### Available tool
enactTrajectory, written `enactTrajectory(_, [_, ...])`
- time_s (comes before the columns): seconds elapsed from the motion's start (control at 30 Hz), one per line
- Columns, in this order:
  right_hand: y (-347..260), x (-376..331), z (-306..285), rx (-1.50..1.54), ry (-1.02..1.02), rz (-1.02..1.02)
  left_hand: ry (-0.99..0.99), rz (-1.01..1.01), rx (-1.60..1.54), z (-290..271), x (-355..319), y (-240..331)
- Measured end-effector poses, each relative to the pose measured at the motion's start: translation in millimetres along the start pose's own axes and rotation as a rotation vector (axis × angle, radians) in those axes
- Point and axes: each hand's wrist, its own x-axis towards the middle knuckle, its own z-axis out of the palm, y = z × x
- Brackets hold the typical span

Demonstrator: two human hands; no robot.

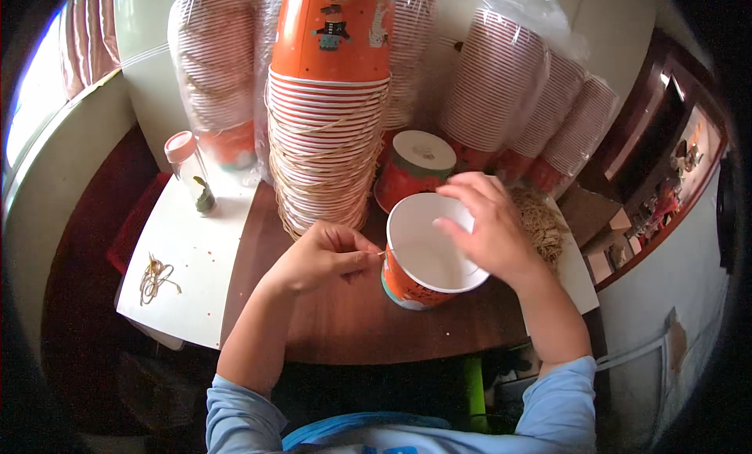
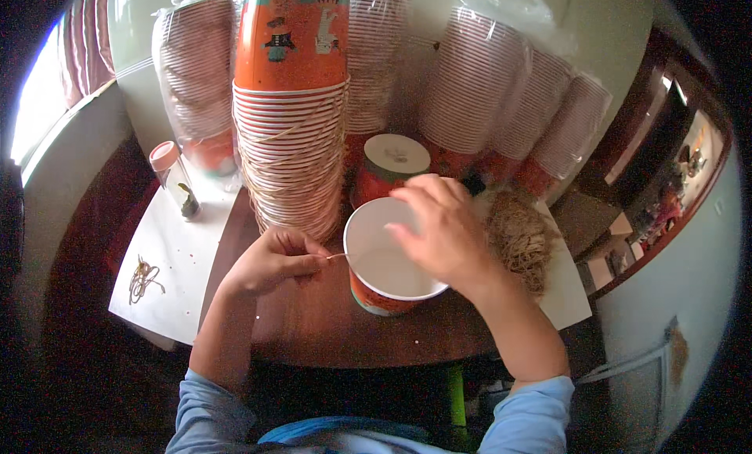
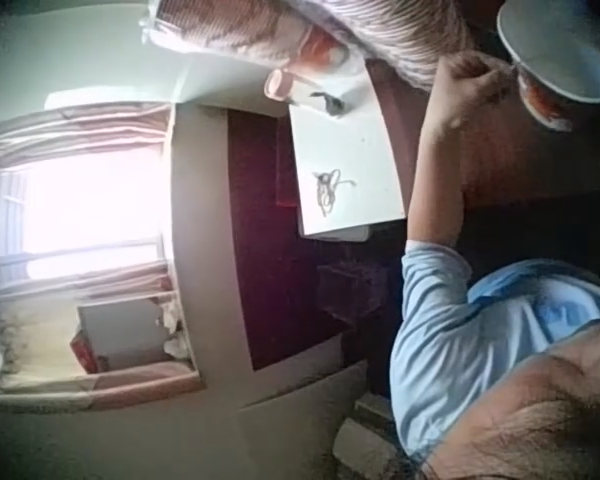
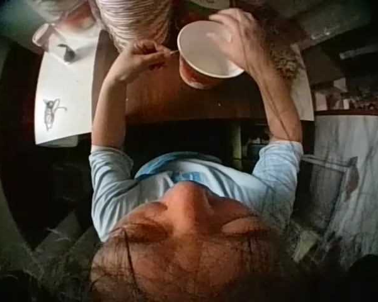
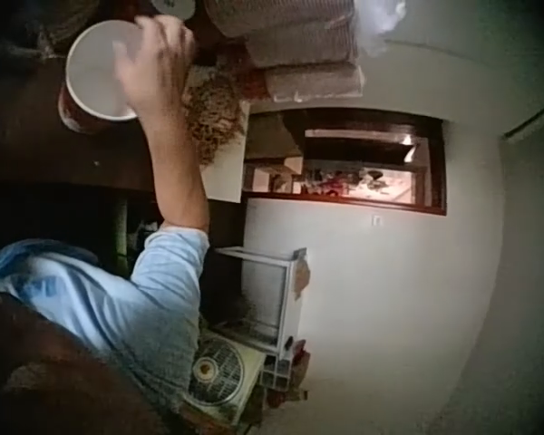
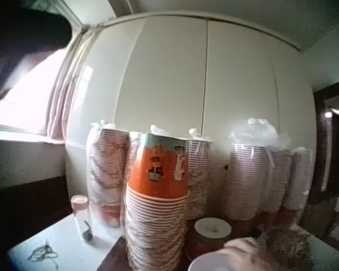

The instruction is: Tying strings onto paper buckets and packaging them into plastic sleeves.

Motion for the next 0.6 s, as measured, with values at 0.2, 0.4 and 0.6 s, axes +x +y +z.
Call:
enactTrajectory(0.2, [-48, 9, 17, 0.734, -0.337, 0.035, -0.021, 0.046, 0.082, 13, 3, 0])
enactTrajectory(0.4, [-50, 13, 19, 0.761, -0.425, 0.137, -0.031, 0.092, -0.021, 11, 1, -5])
enactTrajectory(0.6, [-53, 13, 12, 0.693, -0.459, 0.184, -0.028, 0.054, -0.05, 11, 0, -2])
